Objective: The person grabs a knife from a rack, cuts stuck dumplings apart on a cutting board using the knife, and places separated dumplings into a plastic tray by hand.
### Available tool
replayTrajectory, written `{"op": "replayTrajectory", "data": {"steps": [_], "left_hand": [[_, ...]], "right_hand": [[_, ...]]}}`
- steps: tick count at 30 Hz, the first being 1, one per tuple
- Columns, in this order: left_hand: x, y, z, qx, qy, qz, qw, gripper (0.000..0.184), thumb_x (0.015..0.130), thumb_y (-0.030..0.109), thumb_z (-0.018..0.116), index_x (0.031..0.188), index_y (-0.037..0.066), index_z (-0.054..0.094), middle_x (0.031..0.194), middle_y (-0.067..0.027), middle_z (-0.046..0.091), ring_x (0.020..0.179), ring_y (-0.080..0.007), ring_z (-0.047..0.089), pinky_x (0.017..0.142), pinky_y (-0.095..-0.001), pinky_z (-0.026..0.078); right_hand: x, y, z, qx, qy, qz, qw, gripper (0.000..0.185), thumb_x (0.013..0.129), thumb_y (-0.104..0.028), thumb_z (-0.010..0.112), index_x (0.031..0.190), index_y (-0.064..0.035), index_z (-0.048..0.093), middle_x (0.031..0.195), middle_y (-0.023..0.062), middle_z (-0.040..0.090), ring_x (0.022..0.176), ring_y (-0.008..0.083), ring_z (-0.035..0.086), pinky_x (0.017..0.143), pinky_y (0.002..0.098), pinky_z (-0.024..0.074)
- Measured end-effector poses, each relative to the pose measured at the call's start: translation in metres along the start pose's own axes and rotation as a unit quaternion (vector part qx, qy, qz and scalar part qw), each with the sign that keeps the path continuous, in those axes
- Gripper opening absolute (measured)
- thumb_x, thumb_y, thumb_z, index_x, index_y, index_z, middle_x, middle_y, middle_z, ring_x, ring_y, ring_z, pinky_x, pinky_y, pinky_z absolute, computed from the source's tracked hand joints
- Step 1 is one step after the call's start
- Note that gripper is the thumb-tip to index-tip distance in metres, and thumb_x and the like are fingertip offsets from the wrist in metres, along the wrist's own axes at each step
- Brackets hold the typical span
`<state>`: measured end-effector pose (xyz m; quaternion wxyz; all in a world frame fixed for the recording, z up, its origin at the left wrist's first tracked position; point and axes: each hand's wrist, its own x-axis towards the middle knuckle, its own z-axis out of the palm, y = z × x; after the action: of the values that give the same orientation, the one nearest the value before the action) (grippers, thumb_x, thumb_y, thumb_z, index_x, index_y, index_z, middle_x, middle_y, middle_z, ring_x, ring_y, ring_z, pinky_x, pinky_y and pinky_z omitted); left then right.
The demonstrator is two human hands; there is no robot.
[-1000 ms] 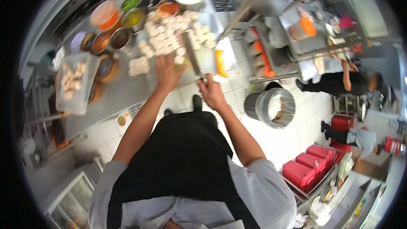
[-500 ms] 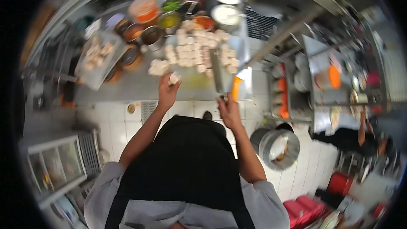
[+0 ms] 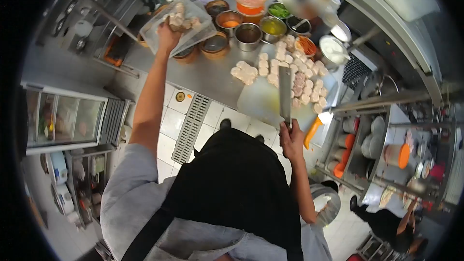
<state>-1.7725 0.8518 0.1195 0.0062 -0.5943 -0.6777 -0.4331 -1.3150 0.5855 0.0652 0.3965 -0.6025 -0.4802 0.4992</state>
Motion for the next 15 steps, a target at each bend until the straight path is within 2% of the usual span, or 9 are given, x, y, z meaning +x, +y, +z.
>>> {"op": "replayTrajectory", "data": {"steps": [1,2,3,4,6,8,9,11,15], "left_hand": [[-0.005,0.011,0.006,0.085,0.013,0.037,0.996,0.053,0.082,0.017,0.074,0.127,-0.004,0.058,0.135,-0.0311,0.052,0.124,-0.0426,0.051,0.104,-0.0475,0.041],[-0.02,0.025,0.018,0.07,-0.007,0.044,0.997,0.053,0.082,0.017,0.074,0.127,-0.004,0.058,0.135,-0.0311,0.052,0.124,-0.0426,0.051,0.104,-0.0475,0.041],[-0.039,0.037,0.026,-0.024,-0.144,0.023,0.989,0.055,0.082,0.016,0.073,0.131,-0.003,0.055,0.139,-0.0279,0.05,0.129,-0.0409,0.048,0.107,-0.0473,0.04],[-0.056,0.047,0.026,-0.108,-0.272,-0.001,0.956,0.058,0.082,0.015,0.071,0.134,-0.002,0.052,0.143,-0.0247,0.049,0.134,-0.0391,0.044,0.11,-0.047,0.038],[-0.101,0.074,0.042,-0.053,-0.405,0.146,0.901,0.065,0.081,0.011,0.07,0.14,0.001,0.047,0.148,-0.0187,0.046,0.14,-0.0357,0.039,0.115,-0.0464,0.034],[-0.124,0.077,0.074,-0.048,-0.431,0.223,0.873,0.069,0.077,0.009,0.07,0.142,0.004,0.046,0.151,-0.0157,0.043,0.143,-0.0356,0.035,0.117,-0.0465,0.03],[-0.131,0.077,0.088,-0.055,-0.43,0.226,0.872,0.069,0.077,0.009,0.07,0.142,0.004,0.046,0.151,-0.0157,0.043,0.143,-0.0356,0.035,0.117,-0.0465,0.03],[-0.14,0.077,0.106,0.027,-0.433,0.252,0.865,0.075,0.07,0.005,0.072,0.141,0.004,0.046,0.147,-0.0178,0.044,0.136,-0.0378,0.04,0.114,-0.0444,0.033],[-0.141,0.069,0.117,-0.02,-0.47,0.207,0.858,0.077,0.067,0.01,0.075,0.138,0.003,0.048,0.145,-0.0174,0.045,0.134,-0.0396,0.041,0.114,-0.0443,0.034]], "right_hand": [[0.0,-0.006,0.004,-0.028,0.002,0.005,1.0,0.022,0.099,-0.023,0.059,0.098,-0.0022,0.053,0.061,0.0023,0.054,0.047,0.0086,0.049,0.043,0.0275,0.0403],[-0.002,-0.01,0.006,-0.057,0.007,0.015,0.998,0.023,0.099,-0.023,0.059,0.099,-0.0015,0.054,0.062,0.0035,0.056,0.048,0.0092,0.05,0.044,0.0283,0.0408],[-0.001,-0.003,0.008,-0.054,0.011,0.014,0.998,0.024,0.099,-0.024,0.059,0.1,-0.0008,0.054,0.062,0.005,0.057,0.049,0.0097,0.051,0.044,0.0291,0.0415],[-0.003,-0.007,0.01,-0.048,0.011,0.015,0.999,0.026,0.099,-0.026,0.06,0.101,-0.0006,0.054,0.062,0.005,0.057,0.049,0.0097,0.051,0.045,0.0288,0.0418],[-0.007,-0.006,0.014,-0.021,0.018,0.034,0.999,0.028,0.099,-0.027,0.06,0.101,0.0003,0.054,0.063,0.0053,0.057,0.049,0.0097,0.051,0.045,0.0286,0.042],[-0.012,0.0,0.015,-0.021,0.021,0.042,0.999,0.029,0.1,-0.027,0.059,0.102,0.0005,0.054,0.063,0.0052,0.057,0.048,0.0096,0.05,0.044,0.0284,0.0421],[-0.015,0.001,0.013,-0.021,0.022,0.046,0.998,0.029,0.1,-0.028,0.059,0.102,0.0006,0.053,0.063,0.0051,0.056,0.048,0.0095,0.05,0.044,0.0283,0.0422],[-0.021,-0.001,0.012,-0.032,0.021,0.051,0.998,0.029,0.1,-0.028,0.059,0.103,0.0008,0.053,0.063,0.0044,0.055,0.047,0.0092,0.049,0.044,0.0284,0.0423],[-0.028,-0.002,0.018,-0.02,0.032,0.072,0.997,0.027,0.1,-0.026,0.058,0.103,0.0007,0.053,0.063,0.0049,0.057,0.047,0.0093,0.05,0.044,0.0283,0.0418]]}}
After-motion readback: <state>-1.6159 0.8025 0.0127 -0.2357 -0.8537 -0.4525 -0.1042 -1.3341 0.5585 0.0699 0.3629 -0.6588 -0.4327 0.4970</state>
